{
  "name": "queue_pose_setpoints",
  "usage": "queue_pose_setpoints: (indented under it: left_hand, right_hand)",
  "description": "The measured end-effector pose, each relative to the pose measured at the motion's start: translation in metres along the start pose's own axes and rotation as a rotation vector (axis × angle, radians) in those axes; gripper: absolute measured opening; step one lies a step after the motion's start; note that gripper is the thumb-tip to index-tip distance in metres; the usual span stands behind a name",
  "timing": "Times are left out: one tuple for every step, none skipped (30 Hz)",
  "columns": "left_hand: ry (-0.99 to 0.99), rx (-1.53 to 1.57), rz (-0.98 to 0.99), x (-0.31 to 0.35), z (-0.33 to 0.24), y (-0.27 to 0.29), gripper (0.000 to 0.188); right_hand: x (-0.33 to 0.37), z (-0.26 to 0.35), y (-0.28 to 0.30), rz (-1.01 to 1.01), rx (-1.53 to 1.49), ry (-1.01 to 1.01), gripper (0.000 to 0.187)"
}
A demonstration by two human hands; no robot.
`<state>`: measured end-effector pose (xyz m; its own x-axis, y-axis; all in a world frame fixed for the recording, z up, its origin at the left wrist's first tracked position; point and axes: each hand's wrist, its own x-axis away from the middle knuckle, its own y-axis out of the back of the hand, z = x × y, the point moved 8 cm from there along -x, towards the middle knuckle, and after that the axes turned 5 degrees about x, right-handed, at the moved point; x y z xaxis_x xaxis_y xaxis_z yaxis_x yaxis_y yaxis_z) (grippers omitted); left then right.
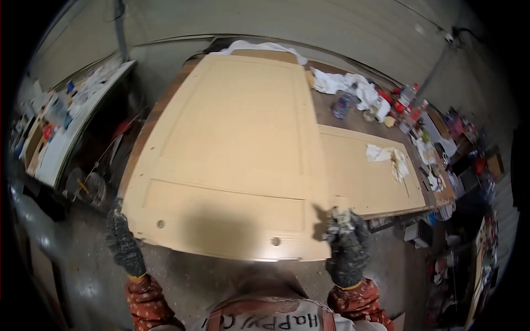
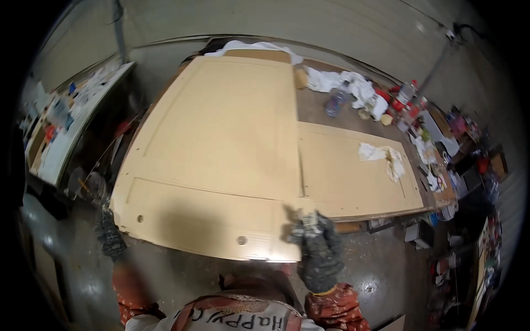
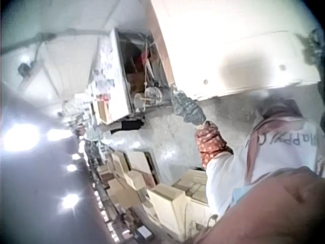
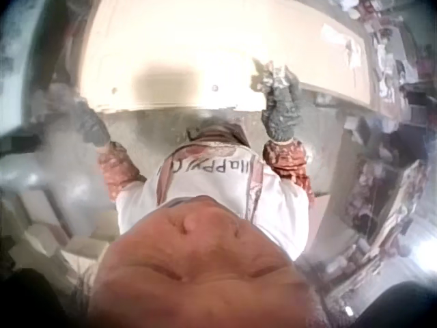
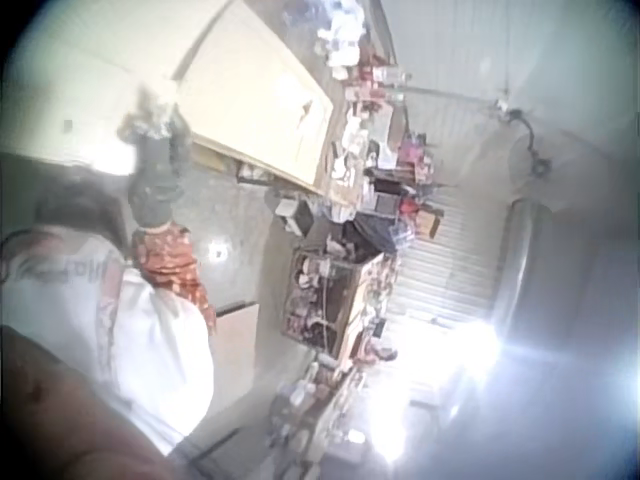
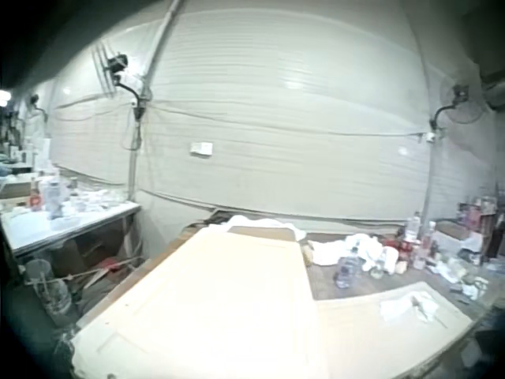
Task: The person polishes wooden cabinet doors by hand using a cloth and liquid, and sands the edges with a sanding block.
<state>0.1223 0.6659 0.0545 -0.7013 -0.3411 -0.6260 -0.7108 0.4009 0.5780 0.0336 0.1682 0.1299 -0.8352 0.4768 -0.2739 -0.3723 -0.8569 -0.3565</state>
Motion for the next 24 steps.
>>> queue_pose_setpoints:
  left_hand:
    - [-0.057, 0.167, 0.026, -0.008, -0.022, 0.011, 0.031]
    - [-0.116, 0.329, 0.05, -0.012, -0.05, 0.026, 0.032]
    - [-0.219, 0.245, 0.101, -0.011, -0.087, 0.032, 0.031]
    - [-0.323, 0.159, 0.148, -0.005, -0.126, 0.036, 0.031]
    - [-0.375, 0.052, 0.202, 0.002, -0.163, 0.036, 0.031]
    - [-0.472, -0.008, 0.321, 0.016, -0.201, 0.032, 0.031]
    - [-0.515, 0.047, 0.357, 0.031, -0.235, 0.034, 0.031]
    - [-0.523, 0.076, 0.403, 0.048, -0.265, 0.034, 0.03]
    - [-0.489, 0.065, 0.449, 0.063, -0.288, 0.032, 0.03]
    - [-0.441, 0.242, 0.477, 0.076, -0.309, 0.035, 0.031]
    - [-0.354, 0.37, 0.43, 0.092, -0.326, 0.04, 0.033]
    - [-0.309, 0.582, 0.401, 0.109, -0.345, 0.038, 0.037]
    - [-0.27, 0.804, 0.352, 0.123, -0.362, 0.037, 0.046]
    - [-0.271, 0.853, 0.372, 0.135, -0.38, 0.03, 0.045]
    - [-0.275, 0.906, 0.395, 0.145, -0.4, 0.02, 0.045]
    - [-0.277, 0.963, 0.418, 0.152, -0.42, 0.009, 0.044]
    - [-0.392, 0.884, 0.502, 0.161, -0.449, -0.007, 0.043]
    - [-0.505, 0.799, 0.578, 0.17, -0.477, -0.024, 0.043]
    - [-0.611, 0.701, 0.641, 0.177, -0.503, -0.042, 0.043]
    - [-0.626, 0.56, 0.716, 0.186, -0.524, -0.062, 0.033]
    - [-0.649, 0.573, 0.731, 0.189, -0.545, -0.076, 0.033]
    - [-0.659, 0.564, 0.744, 0.193, -0.564, -0.094, 0.033]
    - [-0.67, 0.538, 0.755, 0.195, -0.581, -0.113, 0.033]
    - [-0.679, 0.568, 0.757, 0.196, -0.595, -0.13, 0.034]
  right_hand:
    - [-0.002, 0.006, -0.004, 0.053, -0.043, 0.036, 0.036]
    - [-0.005, 0.004, -0.006, 0.13, -0.114, -0.047, 0.035]
    - [-0.008, 0.002, -0.005, 0.169, -0.215, -0.101, 0.033]
    - [-0.011, 0.004, -0.001, 0.216, -0.18, -0.097, 0.032]
    - [-0.013, 0.0, 0.009, 0.219, -0.113, -0.152, 0.03]
    - [-0.019, -0.005, 0.019, 0.255, -0.131, -0.181, 0.029]
    - [-0.023, 0.004, 0.033, 0.357, 0.379, 0.006, 0.029]
    - [-0.024, 0.016, 0.046, 0.421, 0.722, 0.271, 0.029]
    - [-0.027, 0.01, 0.071, 0.451, 0.477, 0.119, 0.03]
    - [-0.034, 0.01, 0.102, 0.406, 0.435, 0.038, 0.03]
    - [-0.039, 0.014, 0.134, 0.361, 0.416, 0.003, 0.03]
    - [-0.045, 0.017, 0.165, 0.301, 0.36, -0.06, 0.03]
    - [-0.051, 0.025, 0.195, 0.255, 0.425, -0.068, 0.03]
    - [-0.055, 0.032, 0.229, 0.177, 0.422, -0.124, 0.031]
    - [-0.059, 0.043, 0.253, 0.164, 0.525, -0.079, 0.033]
    - [-0.063, 0.059, 0.274, 0.166, 0.71, 0.032, 0.035]
    - [-0.065, 0.072, 0.292, 0.195, 0.959, 0.149, 0.037]
    - [-0.068, 0.077, 0.306, 0.217, 1.065, 0.206, 0.039]
    - [-0.072, 0.077, 0.322, 0.218, 1.099, 0.214, 0.041]
    - [-0.076, 0.07, 0.339, 0.248, 1.108, 0.149, 0.043]
    - [-0.079, 0.07, 0.354, 0.258, 1.125, 0.187, 0.045]
    - [-0.082, 0.066, 0.369, 0.276, 1.115, 0.196, 0.045]
    - [-0.086, 0.065, 0.378, 0.296, 1.148, 0.295, 0.044]
    - [-0.093, 0.063, 0.393, 0.252, 1.264, 0.35, 0.042]
